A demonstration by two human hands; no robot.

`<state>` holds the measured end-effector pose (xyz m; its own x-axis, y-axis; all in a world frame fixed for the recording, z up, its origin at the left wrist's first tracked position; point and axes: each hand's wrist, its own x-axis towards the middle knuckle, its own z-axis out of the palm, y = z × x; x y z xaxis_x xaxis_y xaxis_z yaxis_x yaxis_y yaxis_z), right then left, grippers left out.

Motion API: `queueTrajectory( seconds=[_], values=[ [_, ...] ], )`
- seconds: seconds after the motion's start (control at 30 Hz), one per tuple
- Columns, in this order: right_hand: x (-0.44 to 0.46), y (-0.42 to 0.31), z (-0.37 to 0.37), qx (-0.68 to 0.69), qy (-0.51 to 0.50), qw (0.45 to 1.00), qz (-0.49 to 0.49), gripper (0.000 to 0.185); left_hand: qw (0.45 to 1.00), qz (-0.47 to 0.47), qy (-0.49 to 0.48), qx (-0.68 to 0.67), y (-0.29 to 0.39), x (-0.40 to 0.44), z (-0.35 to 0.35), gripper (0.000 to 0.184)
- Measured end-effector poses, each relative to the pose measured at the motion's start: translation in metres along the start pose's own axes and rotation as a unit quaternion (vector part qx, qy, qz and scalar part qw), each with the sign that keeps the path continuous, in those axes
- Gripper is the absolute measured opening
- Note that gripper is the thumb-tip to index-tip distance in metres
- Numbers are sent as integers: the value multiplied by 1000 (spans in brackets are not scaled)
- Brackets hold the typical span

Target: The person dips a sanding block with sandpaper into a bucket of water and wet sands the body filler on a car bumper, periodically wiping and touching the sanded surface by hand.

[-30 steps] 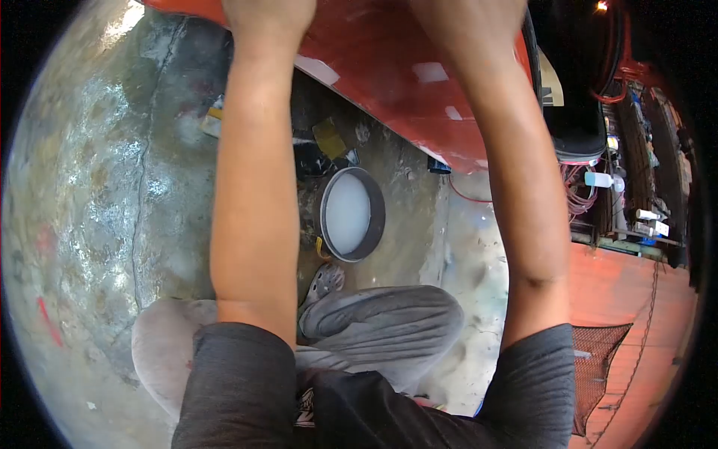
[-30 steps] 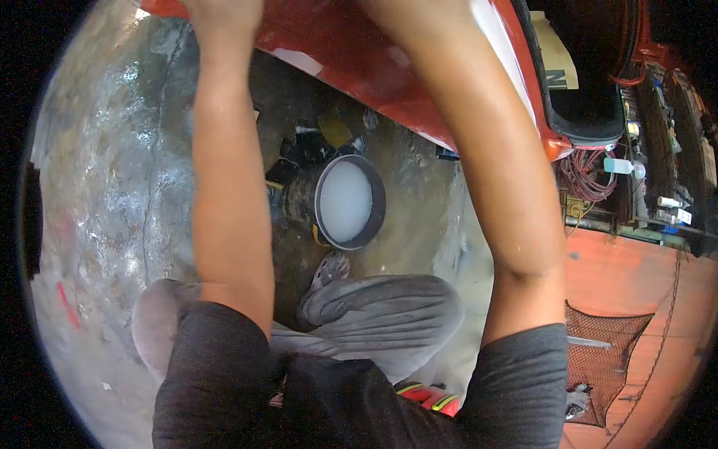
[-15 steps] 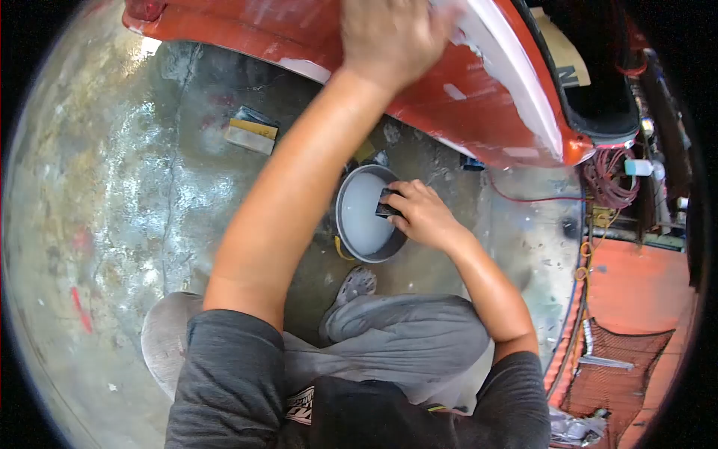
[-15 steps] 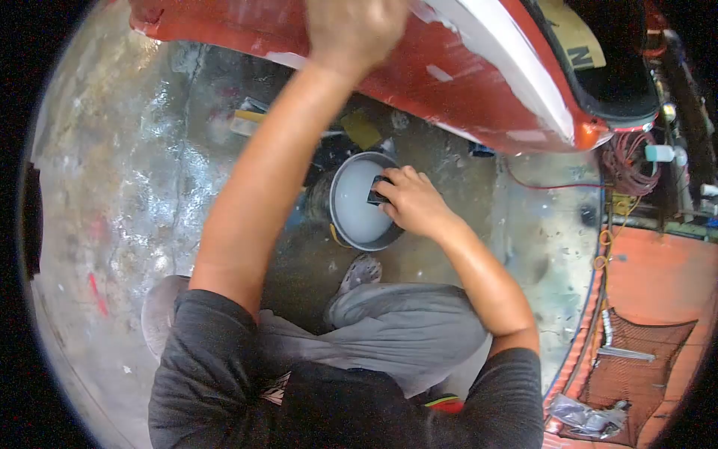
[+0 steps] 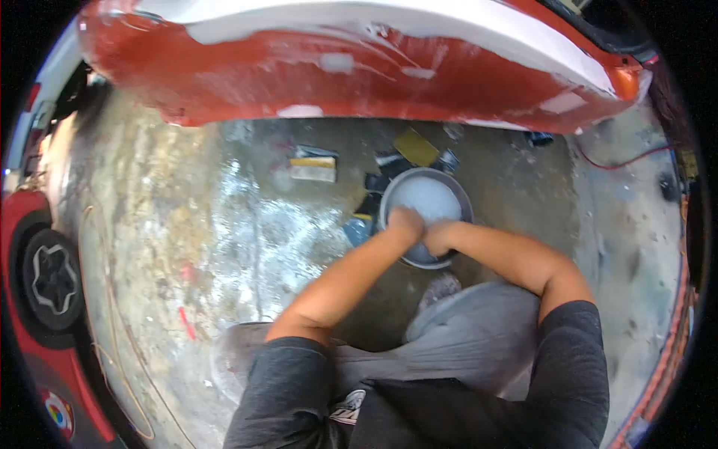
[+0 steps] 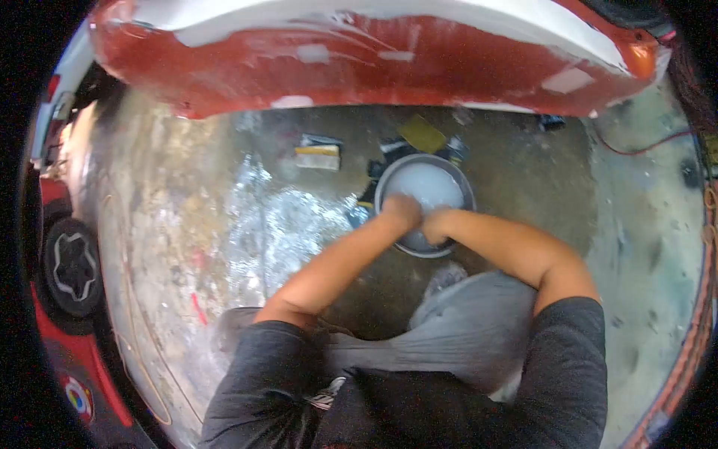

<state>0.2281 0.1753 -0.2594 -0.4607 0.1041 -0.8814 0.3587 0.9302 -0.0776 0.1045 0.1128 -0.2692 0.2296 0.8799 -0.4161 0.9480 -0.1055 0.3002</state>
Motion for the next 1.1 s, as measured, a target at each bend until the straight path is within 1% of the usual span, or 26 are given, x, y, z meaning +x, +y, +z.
queueTrajectory(
  seconds=[0.03,0.1,0.13,0.17,0.27,0.37,0.4,0.43,0.47,0.5,0.53,0.57,0.6,0.63,0.67,0.7,0.77,0.8,0.83,0.87,0.9,0.93,1.0,1.03,1.07,1.1],
  values=[
    [4,-1,3,3,-7,1000,7,29,999,-30,-13,-3,-1,9,23,27],
    [12,1,0,-41,-45,998,-7,30,994,5,-88,68,1,28,47,32],
    [14,1,-1,-53,-50,997,-12,30,996,-5,-86,8,1,28,47,32],
    [15,2,-1,-65,-58,996,-16,30,995,-12,-82,-53,1,27,44,32],
    [17,6,1,-41,-65,997,13,33,987,-81,-107,-86,12,19,20,34],
    [26,20,12,43,-30,998,27,41,984,-15,-165,-67,10,12,-25,37],
    [30,29,20,73,-16,997,28,44,989,21,-122,-81,5,10,-42,36],
    [48,48,42,94,52,993,-42,48,991,58,-74,-96,-4,11,-63,35],
    [31,45,19,36,13,999,-32,47,989,95,-24,-111,-15,9,-88,34],
    [0,29,-19,-21,-27,999,-21,46,980,51,70,-177,-21,-12,-129,28],
    [-21,19,-45,-77,-69,995,-9,44,956,8,161,-244,-30,-44,-174,23],
    [-18,33,-47,-123,-66,990,31,42,923,14,274,-268,-48,-67,-201,19],
    [-52,21,-80,-101,-6,993,62,41,848,40,413,-330,-70,-83,-216,17],
    [-105,-10,-131,-78,54,991,93,39,788,46,482,-381,-84,-120,-244,18],
    [-146,-35,-169,-101,133,982,84,37,709,86,587,-381,-110,-134,-255,23],
    [-171,-49,-200,-141,211,966,58,34,653,67,635,-408,-127,-157,-267,25],
    [-222,-91,-267,-216,368,904,31,30,516,-15,755,-405,-177,-160,-276,24],
    [-236,-107,-291,-257,481,838,-14,34,445,-52,791,-416,-195,-162,-275,25],
    [-238,-116,-320,-320,555,767,-45,39,436,-99,805,-389,-201,-167,-268,28],
    [-241,-135,-346,-354,573,739,-31,42,425,-148,818,-360,-205,-171,-264,32],
    [-239,-144,-371,-430,599,674,-41,41,400,-184,821,-364,-213,-161,-258,47],
    [-233,-150,-395,-479,606,634,-50,40,386,-193,820,-375,-216,-148,-256,53],
    [-219,-163,-440,-532,584,609,-68,48,361,-215,814,-401,-216,-121,-255,66],
    [-214,-175,-457,-518,580,619,-112,37,401,-203,785,-426,-215,-116,-252,80],
    [-209,-182,-470,-502,576,626,-156,27,381,-209,797,-420,-218,-110,-253,81],
    [-205,-181,-475,-540,564,602,-164,29,364,-214,807,-413,-221,-103,-254,82]
  ],
)
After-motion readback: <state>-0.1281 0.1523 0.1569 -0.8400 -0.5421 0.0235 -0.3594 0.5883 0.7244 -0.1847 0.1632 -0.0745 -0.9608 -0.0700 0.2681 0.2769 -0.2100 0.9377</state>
